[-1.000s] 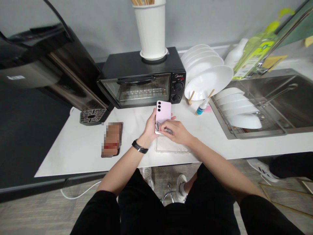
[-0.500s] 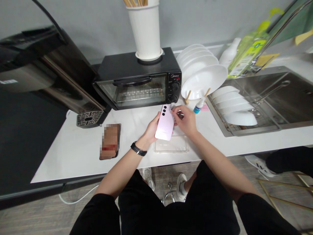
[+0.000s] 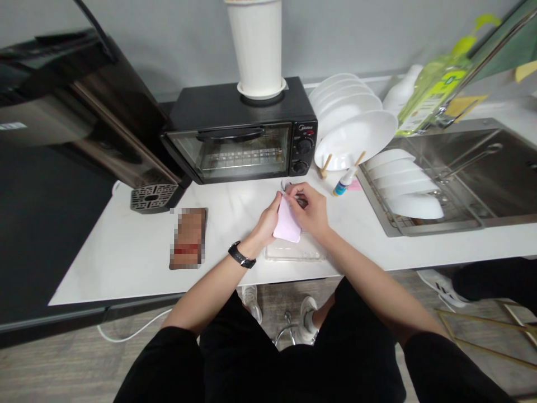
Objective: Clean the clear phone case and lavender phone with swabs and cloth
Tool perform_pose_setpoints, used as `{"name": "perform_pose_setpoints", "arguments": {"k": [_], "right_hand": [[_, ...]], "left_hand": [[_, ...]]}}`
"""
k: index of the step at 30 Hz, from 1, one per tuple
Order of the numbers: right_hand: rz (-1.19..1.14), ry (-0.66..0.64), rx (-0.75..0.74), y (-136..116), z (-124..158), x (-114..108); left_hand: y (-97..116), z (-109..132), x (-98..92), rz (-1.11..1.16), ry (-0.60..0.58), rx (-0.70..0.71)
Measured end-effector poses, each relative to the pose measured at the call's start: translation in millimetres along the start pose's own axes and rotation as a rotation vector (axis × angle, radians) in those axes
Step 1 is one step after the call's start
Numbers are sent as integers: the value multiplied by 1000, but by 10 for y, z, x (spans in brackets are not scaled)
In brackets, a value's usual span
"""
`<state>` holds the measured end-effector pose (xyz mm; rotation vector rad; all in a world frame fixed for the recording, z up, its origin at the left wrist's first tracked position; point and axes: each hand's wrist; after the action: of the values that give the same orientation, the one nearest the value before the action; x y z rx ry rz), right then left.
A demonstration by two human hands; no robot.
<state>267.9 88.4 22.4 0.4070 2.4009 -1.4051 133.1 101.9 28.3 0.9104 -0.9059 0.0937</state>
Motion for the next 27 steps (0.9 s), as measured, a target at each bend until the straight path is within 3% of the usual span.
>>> {"name": "perform_pose_setpoints", "arguments": {"k": [6, 10, 16, 23, 27], "right_hand": [[62, -374, -266, -87, 91, 43], [87, -464, -333, -78, 118, -19], [161, -257, -257, 44, 67, -184], [170, 50, -65, 112, 24, -218], [164, 139, 20, 94, -1, -202]], "left_hand": [[190, -1, -44, 110, -28, 102], [310, 37, -30, 135, -57, 160], [308, 24, -46, 140, -52, 145], [232, 74, -28, 118, -177, -74], [197, 97, 4, 83, -246, -169]]}}
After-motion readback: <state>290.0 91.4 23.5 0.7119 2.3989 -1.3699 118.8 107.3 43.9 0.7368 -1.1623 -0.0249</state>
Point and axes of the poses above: each hand's wrist, its own z-axis away from the middle knuckle, its own x-axis out of the palm, y = z × x, and after that the axes turned 15 degrees about -y, right-handed
